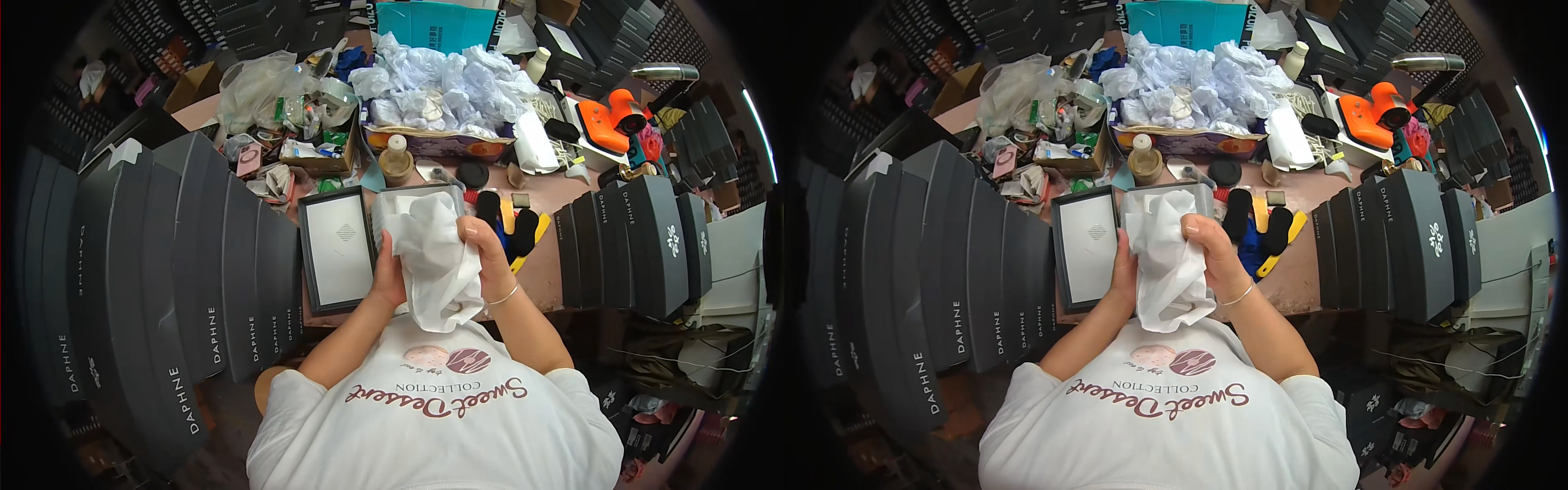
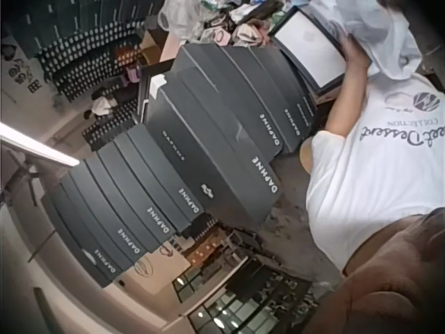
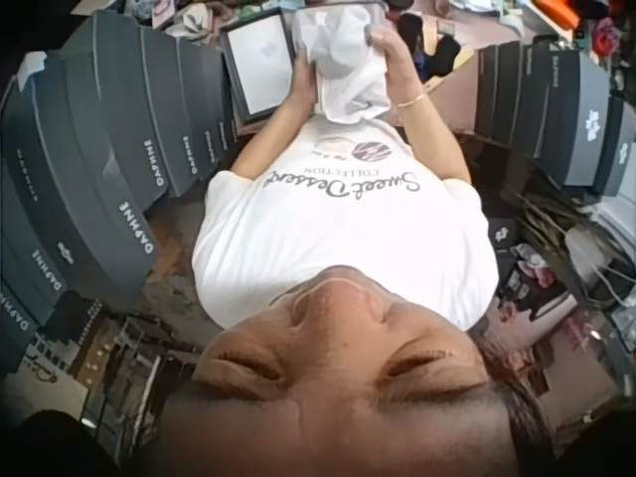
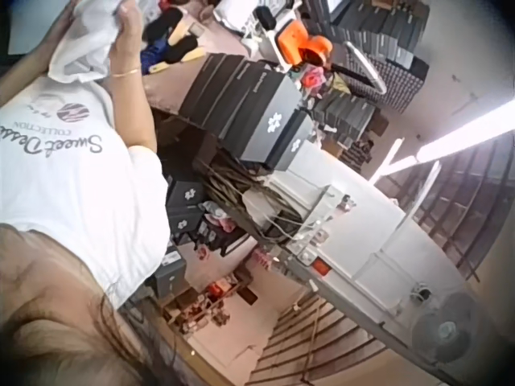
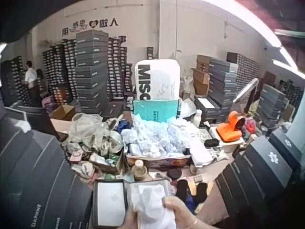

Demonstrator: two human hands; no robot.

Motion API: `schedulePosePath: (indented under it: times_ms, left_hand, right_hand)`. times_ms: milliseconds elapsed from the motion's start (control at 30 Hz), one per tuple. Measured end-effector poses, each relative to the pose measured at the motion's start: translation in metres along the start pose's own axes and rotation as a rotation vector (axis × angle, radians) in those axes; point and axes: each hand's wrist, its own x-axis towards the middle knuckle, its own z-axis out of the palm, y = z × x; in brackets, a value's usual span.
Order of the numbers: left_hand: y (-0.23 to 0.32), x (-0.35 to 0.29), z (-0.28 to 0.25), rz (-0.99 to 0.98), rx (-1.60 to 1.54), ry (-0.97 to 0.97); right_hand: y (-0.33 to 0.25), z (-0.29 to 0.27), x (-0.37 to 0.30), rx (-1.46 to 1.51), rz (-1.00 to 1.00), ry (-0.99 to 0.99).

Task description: Packaging silver high-heeled shoes into boxes, including wrapping with tissue and applying labels.

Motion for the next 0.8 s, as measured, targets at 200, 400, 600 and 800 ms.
schedulePosePath:
  times_ms: [200,400,600,800]
  left_hand:
    - [0.032,-0.007,0.008,-0.033,-0.101,-0.007]
    - [0.026,0.01,0.004,0.291,-0.095,0.142]
    - [0.025,0.0,0.005,0.657,0.316,0.277]
    - [0.056,-0.006,0.009,0.361,-0.013,0.185]
  right_hand:
    - [-0.014,-0.004,-0.027,-1.202,-0.579,0.383]
    - [0.022,0.008,-0.044,-1.479,-0.119,-0.094]
    - [0.059,-0.011,-0.025,-1.246,-0.115,-0.123]
    - [0.069,-0.029,-0.033,-1.029,0.014,-0.212]
